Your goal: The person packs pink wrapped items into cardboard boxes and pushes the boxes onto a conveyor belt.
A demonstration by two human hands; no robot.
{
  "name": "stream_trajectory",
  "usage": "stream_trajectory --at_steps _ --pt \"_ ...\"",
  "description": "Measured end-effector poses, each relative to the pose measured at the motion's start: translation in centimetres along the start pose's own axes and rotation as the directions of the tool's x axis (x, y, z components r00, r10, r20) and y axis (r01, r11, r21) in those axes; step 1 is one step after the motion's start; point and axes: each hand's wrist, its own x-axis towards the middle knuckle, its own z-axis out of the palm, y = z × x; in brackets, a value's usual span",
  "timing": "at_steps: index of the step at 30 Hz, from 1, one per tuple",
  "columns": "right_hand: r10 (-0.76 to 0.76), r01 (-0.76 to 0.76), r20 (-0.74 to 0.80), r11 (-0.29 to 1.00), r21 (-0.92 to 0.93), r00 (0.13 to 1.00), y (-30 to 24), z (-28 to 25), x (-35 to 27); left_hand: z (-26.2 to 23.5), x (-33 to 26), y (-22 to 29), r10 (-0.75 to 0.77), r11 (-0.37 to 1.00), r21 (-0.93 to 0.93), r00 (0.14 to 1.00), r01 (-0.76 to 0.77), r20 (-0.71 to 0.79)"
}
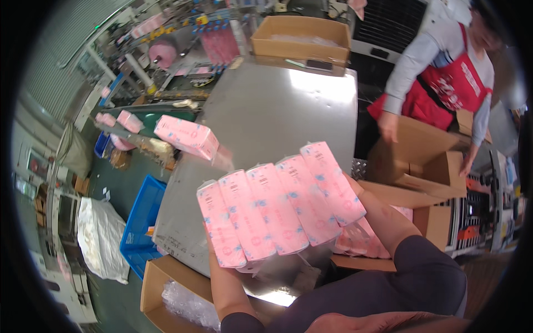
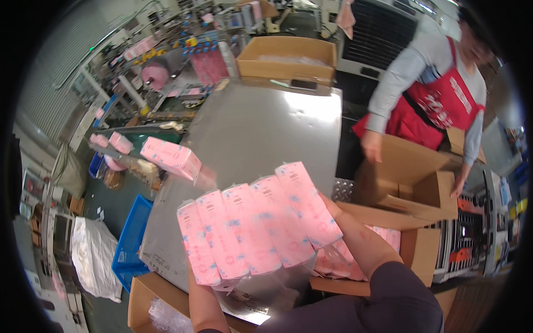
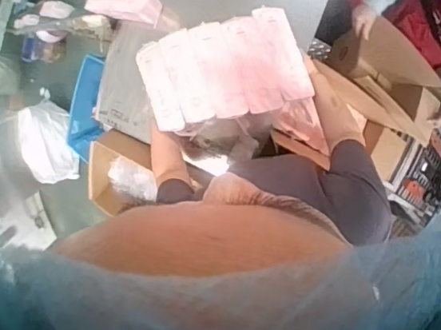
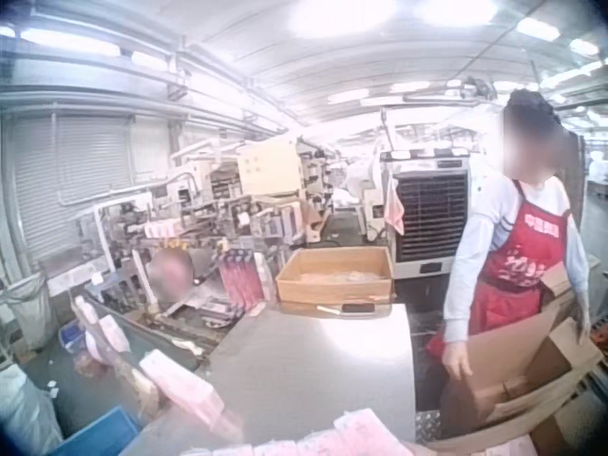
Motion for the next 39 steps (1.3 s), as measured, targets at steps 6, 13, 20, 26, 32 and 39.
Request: stream_trajectory --at_steps 6,13,20,26,32,39 --pt "-0.085 0.068 0.071 0.975 0.213 0.994 -2.0 -0.9 -10.3 9.6 -4.7 -0.3 0.068 0.998 0.002 0.984 -0.070 0.164" --pt "-0.413 0.401 -0.263 0.911 -0.100 0.872 -10.1 1.8 -38.2 23.0 -3.6 -5.5 -0.382 0.924 0.242 0.757 0.296 0.531" --pt "-0.200 0.271 -0.546 0.961 0.050 0.814 -5.0 -16.3 -45.5 27.9 2.3 -20.4 -0.845 0.534 0.680 0.332 0.502 0.419" --pt "-0.186 -0.480 -0.719 0.631 -0.610 0.669 -3.4 -22.7 -42.9 35.0 -0.2 -19.3 -0.890 0.108 0.956 0.454 0.272 -0.028" --pt "-0.474 -0.444 -0.596 0.400 -0.802 0.649 -1.9 -30.1 -51.8 32.0 -5.3 -33.8 -0.693 0.299 0.891 0.564 -0.341 0.449" --pt "-0.515 -0.702 -0.694 0.224 -0.676 0.504 1.7 -29.1 -53.2 37.3 -7.5 -34.5 -0.669 -0.445 0.151 0.440 -0.883 0.600"
